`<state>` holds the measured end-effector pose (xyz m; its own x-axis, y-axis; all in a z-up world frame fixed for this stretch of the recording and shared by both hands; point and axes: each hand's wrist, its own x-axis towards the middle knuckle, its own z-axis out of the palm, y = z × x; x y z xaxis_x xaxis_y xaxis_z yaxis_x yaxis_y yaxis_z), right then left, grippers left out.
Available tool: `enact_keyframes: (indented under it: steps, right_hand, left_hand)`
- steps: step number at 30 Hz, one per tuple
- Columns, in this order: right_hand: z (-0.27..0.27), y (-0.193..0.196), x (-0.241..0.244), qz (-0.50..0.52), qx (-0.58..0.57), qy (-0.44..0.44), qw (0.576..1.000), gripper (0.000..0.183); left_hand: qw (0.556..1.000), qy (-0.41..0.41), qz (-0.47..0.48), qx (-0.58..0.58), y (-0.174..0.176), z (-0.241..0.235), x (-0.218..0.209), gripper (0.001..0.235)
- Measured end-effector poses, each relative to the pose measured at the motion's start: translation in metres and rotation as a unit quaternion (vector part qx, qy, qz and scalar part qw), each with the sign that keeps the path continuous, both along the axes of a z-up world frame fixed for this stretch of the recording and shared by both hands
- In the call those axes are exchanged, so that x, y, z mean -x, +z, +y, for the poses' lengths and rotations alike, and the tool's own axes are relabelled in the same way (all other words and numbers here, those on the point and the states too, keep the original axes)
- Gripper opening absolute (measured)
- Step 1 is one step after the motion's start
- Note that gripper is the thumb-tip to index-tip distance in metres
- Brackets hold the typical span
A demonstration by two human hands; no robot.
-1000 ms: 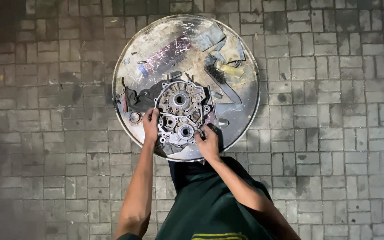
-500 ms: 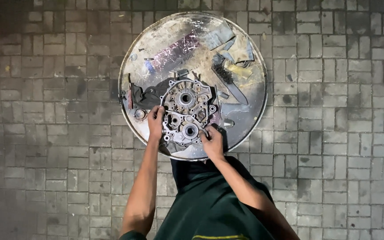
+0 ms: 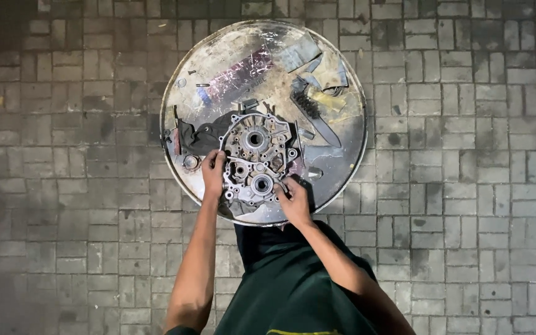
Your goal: The person scrubs a metallic mechanical part with a wire brush and wipes it with a cloth on a round metal tray. The person repeatedly scrubs and wipes the same part throughout the clip.
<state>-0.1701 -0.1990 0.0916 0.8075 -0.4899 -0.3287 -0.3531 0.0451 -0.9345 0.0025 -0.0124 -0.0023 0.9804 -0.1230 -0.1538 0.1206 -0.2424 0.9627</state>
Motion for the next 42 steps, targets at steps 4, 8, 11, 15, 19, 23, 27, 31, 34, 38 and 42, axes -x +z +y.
enact_keyframes:
  steps: [4,8,11,15,19,23,27,31,34,38,42]
  right_hand:
    - [0.009,-0.055,0.009,0.014,0.036,-0.041,0.998,0.013]
    - [0.006,-0.107,0.007,-0.011,-0.056,-0.079,0.995,0.011]
    - [0.005,-0.03,0.005,-0.007,-0.156,-0.111,0.981,0.013]
    - [-0.014,-0.018,0.006,0.025,-0.121,-0.022,0.992,0.015]
    - [-0.022,-0.047,0.005,0.038,-0.027,0.056,0.997,0.014]
    - [-0.019,-0.041,0.001,0.038,0.05,0.042,0.997,0.012]
    - [-0.009,-0.059,0.001,0.034,0.023,-0.016,0.999,0.014]
    - [-0.008,-0.035,0.001,0.037,-0.025,-0.034,0.998,0.015]
    - [-0.008,-0.03,0.001,0.021,0.021,-0.022,0.999,0.015]
    - [-0.001,-0.023,0.0,-0.021,0.146,0.016,0.989,0.024]
    - [-0.006,-0.023,-0.004,-0.026,0.171,0.027,0.985,0.021]
  left_hand:
    - [1.0,0.004,0.015,-0.003,-0.003,0.003,0.007,0.025]
    - [1.0,0.005,0.008,-0.016,-0.013,0.007,0.001,0.025]
    - [1.0,-0.007,0.013,-0.022,0.004,0.003,0.003,0.026]
    - [1.0,-0.008,0.009,-0.015,0.007,0.001,0.003,0.029]
    - [1.0,-0.001,0.006,-0.018,0.013,-0.001,0.004,0.024]
    - [1.0,-0.003,0.008,-0.026,0.034,-0.003,0.009,0.024]
    - [1.0,0.002,-0.003,-0.019,0.021,-0.002,0.006,0.021]
    - [1.0,0.01,-0.005,-0.016,0.017,-0.002,0.008,0.021]
    - [1.0,0.011,-0.007,-0.012,0.007,-0.001,0.003,0.021]
    - [1.0,-0.002,-0.005,-0.015,0.016,-0.001,0.005,0.023]
    - [1.0,-0.007,-0.005,-0.023,0.012,0.002,0.0,0.024]
